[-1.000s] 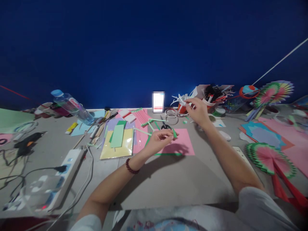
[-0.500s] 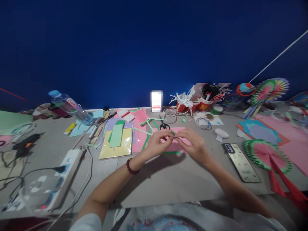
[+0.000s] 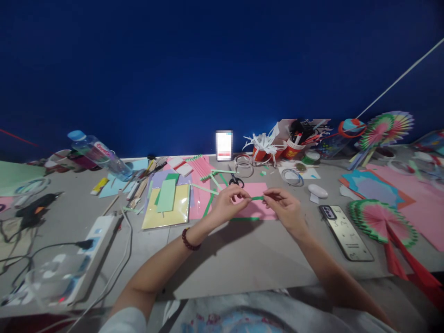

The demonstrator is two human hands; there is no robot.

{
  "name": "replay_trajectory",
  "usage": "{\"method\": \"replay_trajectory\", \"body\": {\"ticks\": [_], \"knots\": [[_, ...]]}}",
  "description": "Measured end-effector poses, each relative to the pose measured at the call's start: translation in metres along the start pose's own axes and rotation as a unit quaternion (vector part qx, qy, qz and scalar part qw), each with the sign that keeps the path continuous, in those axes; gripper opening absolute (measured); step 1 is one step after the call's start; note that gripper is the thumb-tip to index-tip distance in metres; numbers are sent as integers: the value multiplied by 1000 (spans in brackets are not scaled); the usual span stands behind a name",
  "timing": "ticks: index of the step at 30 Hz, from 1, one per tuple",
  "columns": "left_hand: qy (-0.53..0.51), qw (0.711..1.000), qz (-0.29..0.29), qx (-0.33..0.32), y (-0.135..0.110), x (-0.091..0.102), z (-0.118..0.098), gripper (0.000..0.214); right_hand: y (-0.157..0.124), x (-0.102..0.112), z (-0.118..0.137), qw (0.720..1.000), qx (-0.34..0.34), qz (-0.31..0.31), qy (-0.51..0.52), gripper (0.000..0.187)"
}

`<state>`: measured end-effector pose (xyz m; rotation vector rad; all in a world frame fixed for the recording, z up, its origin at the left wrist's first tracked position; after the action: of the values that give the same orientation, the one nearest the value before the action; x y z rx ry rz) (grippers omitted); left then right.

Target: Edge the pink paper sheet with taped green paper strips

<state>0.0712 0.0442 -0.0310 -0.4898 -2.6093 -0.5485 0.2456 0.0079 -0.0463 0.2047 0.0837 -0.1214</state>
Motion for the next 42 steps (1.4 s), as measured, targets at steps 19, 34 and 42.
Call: {"method": "replay_trajectory", "body": {"ticks": [19, 34, 42], "knots": [[-27, 983, 87, 157, -13, -65, 33, 17, -45, 51, -49, 931, 52, 99, -349, 34], [38, 977, 126, 166, -43, -78, 32, 9, -91, 37, -49, 921, 83, 145, -352, 48], [70, 974, 122, 176, -47, -80, 30, 12, -97, 37, -44, 929, 127, 114, -327, 30]]}}
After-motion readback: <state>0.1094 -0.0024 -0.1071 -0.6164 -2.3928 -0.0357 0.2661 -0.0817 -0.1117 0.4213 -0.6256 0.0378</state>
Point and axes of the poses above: each hand's wrist, its own y-axis towards the middle knuckle, its own x-axis out of the back of the hand, z = x × y, the point moved 6 cm from there along y, towards the middle knuckle, and after that the axes turned 11 degrees about y, right-handed, at the moved point
